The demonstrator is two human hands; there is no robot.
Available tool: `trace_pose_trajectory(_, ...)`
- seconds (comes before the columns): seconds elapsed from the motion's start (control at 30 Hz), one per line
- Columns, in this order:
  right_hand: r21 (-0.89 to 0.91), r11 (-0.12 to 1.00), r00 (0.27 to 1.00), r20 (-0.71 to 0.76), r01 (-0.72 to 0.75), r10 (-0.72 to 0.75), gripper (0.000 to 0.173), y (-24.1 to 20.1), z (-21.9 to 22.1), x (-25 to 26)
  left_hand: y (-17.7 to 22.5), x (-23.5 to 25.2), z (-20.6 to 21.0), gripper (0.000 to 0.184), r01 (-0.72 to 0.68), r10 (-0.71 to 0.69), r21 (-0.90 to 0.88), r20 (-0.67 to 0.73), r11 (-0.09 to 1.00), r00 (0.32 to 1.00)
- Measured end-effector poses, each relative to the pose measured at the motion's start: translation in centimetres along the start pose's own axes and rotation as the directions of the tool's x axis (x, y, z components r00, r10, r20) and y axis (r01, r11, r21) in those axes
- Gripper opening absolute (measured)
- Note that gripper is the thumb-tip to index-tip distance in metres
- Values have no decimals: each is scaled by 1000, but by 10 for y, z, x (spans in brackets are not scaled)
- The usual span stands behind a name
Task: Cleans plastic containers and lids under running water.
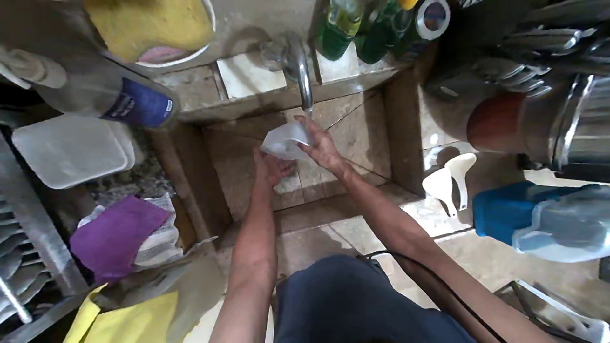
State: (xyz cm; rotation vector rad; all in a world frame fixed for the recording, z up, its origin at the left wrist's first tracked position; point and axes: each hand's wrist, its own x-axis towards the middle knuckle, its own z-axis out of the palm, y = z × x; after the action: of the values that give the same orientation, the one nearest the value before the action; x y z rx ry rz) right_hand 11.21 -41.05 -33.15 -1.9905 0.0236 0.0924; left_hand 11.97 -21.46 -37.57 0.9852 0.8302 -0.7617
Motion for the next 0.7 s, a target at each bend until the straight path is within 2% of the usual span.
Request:
trace_pose_trajectory(0.13, 20, 997, 997, -22, 74, -73, 70, -2, -15, 5, -26, 21, 24, 89, 40, 30, -299, 227, 953, 974)
trace_pose_trajectory(0.23, 22, 995, 995, 4, 96, -96, 77, -10, -29, 5, -36, 27, 43, 92, 68, 44, -388, 273, 919, 961)
trace_pose_trajectory(0.3, 66, 996, 998, 7, 64, -65, 64, -9, -38, 3, -34, 26, 50, 89, 44, 55, -371, 253, 928, 966)
trace_pose_trajectory(0.37, 124, 992, 999, -50, -8, 14, 44, 8, -41, -3, -31, 22, 54, 80, -19, 89, -321, 205, 947, 975)
trace_pose_trajectory(0.43, 199, 957, 964, -120, -210, 237, 47, 26, -47, -9, -23, 15, 62, 69, -95, 131, -244, 135, 965, 982)
trace_pose_trajectory(0.47, 277, 897, 912, -131, -344, 390, 48, 31, -52, -13, -21, 14, 63, 63, -134, 159, -190, 127, 973, 979)
trace_pose_trajectory(0.53, 479, 664, 729, -71, -574, 681, 51, 40, -62, -20, -21, 14, 65, 56, -205, 209, -41, 129, 978, 969)
trace_pose_trajectory(0.6, 629, 465, 608, 16, -623, 794, 54, 57, -66, -26, -19, 10, 69, 57, -285, 265, 122, 161, 951, 951)
trace_pose_trajectory(0.7, 765, 315, 570, 83, -562, 817, 54, 74, -68, -34, -15, 0, 77, 77, -387, 347, 359, 171, 849, 922)
